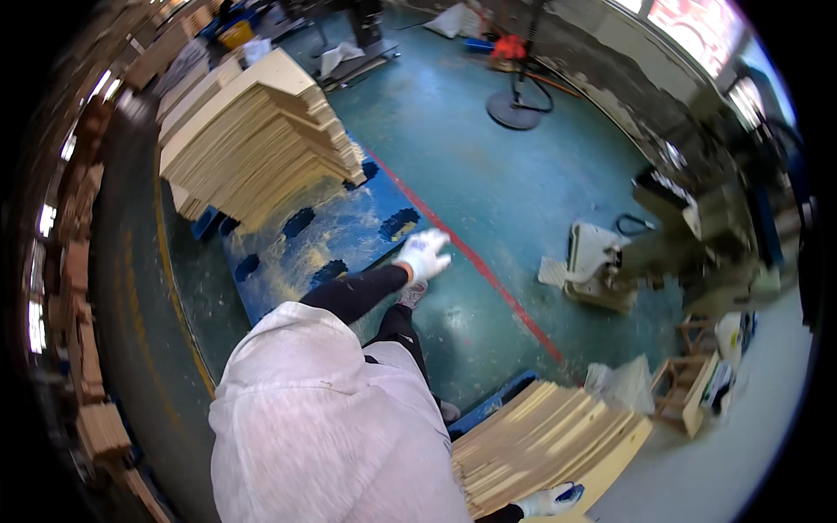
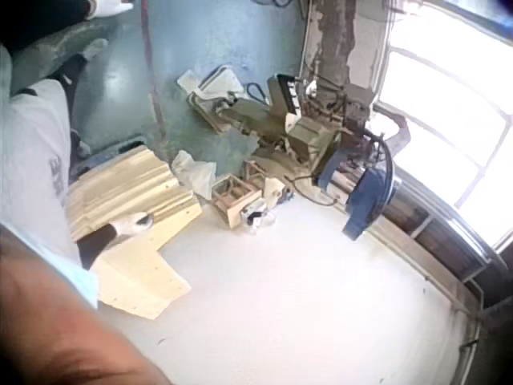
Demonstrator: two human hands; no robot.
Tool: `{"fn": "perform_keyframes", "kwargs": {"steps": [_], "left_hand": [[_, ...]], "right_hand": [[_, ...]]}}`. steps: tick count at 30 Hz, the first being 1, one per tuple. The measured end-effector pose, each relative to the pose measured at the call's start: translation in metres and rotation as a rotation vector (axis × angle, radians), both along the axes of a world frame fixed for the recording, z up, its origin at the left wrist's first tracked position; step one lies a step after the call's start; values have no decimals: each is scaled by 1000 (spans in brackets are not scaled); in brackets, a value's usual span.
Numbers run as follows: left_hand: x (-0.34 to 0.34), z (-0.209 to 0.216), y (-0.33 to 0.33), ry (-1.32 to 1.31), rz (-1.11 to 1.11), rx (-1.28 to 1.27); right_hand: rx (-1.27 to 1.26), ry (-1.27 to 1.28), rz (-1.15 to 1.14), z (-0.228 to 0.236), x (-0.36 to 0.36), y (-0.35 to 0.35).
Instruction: The person picks up L-shaped wooden boards from a stack, positions them under an industrial stapling or fastening machine to insert fasteners, and then places the processed boards onto a second stack.
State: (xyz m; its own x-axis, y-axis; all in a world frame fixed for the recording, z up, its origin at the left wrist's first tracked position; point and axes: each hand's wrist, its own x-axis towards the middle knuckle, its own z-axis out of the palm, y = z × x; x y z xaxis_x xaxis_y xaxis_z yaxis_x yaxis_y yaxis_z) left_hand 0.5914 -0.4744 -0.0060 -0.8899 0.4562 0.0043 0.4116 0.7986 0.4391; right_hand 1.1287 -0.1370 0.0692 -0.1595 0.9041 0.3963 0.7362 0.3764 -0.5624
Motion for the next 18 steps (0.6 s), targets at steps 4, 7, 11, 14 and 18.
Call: {"fn": "perform_keyframes", "kwargs": {"steps": [4,7,11,14,18], "left_hand": [[-235,40,-112,246,559,63],[-358,73,-212,320,835,56],[-452,82,-304,232,1099,-140],[-496,91,-346,62,1246,-169],[-515,64,-378,32,1275,135]], "right_hand": [[-317,20,128,22,-205,-50],[-410,-37,291,4,-300,-72],[-601,-150,551,-12,-403,-93],[-632,-221,690,-6,-470,-112],[-749,-269,763,-10,-541,-106]]}}
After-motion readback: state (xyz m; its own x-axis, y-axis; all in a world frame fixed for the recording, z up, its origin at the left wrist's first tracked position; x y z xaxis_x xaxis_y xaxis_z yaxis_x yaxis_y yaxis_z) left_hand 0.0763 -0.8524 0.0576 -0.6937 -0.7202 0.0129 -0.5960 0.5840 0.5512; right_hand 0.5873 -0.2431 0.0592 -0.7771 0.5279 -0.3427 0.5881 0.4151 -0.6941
